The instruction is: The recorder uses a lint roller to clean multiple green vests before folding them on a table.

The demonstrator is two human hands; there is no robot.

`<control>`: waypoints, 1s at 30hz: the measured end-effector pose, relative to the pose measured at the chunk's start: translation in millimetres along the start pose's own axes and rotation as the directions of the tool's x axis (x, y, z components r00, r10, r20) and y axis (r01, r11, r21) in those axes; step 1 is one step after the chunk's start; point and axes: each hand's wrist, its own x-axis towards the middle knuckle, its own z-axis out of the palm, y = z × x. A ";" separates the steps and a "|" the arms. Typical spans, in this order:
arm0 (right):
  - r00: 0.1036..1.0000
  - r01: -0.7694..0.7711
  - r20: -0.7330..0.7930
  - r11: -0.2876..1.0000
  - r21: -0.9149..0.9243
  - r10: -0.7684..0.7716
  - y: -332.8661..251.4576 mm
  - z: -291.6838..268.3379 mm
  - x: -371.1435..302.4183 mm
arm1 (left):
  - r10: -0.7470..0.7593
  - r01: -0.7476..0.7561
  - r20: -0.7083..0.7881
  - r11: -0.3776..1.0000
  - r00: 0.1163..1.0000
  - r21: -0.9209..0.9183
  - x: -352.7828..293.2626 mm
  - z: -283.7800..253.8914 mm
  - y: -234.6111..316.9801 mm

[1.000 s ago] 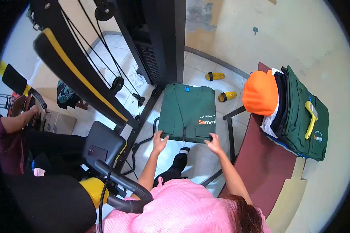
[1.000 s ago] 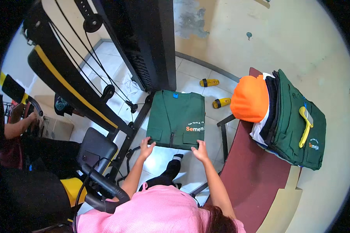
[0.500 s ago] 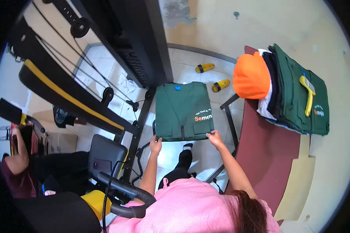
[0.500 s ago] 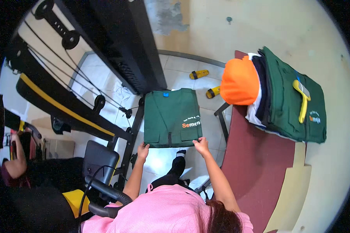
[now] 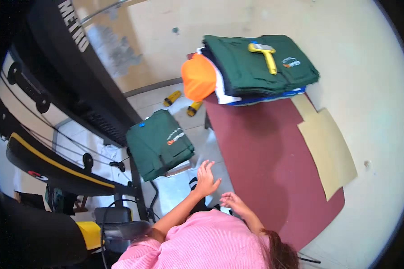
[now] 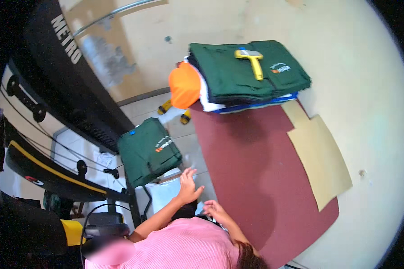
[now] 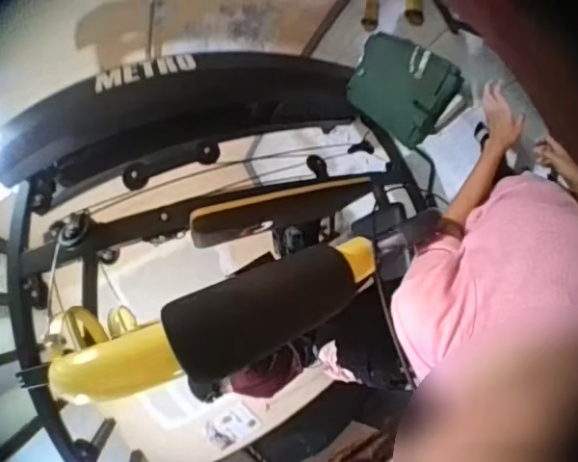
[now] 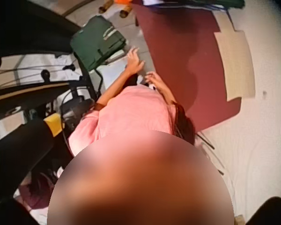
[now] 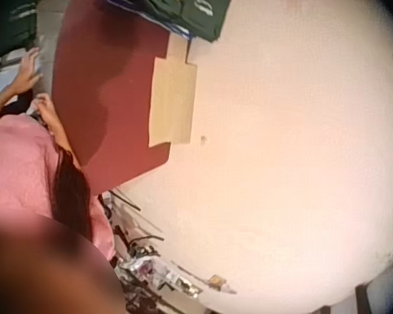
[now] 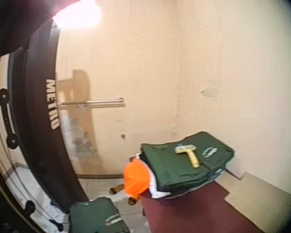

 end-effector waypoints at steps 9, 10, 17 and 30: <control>0.932 0.215 -0.346 0.938 0.272 -0.113 16.7 -38.2 -96.9 | 0.289 -0.293 -0.152 0.956 0.945 -0.004 105.7 -18.3 110.6; 0.915 0.260 -0.374 0.928 0.268 -0.148 16.1 -44.2 -97.3 | 0.175 -0.200 -0.106 0.924 0.979 -0.326 119.2 -22.1 114.4; 0.755 0.466 -0.550 0.882 0.067 -0.357 -69.6 -103.4 -82.0 | -0.022 -0.097 -0.224 0.857 0.974 -0.505 232.4 -53.0 121.9; 0.408 0.411 -0.547 0.683 -0.604 -0.731 -354.1 -231.4 78.0 | 0.200 0.124 0.387 0.735 0.900 -0.667 289.7 -66.6 78.0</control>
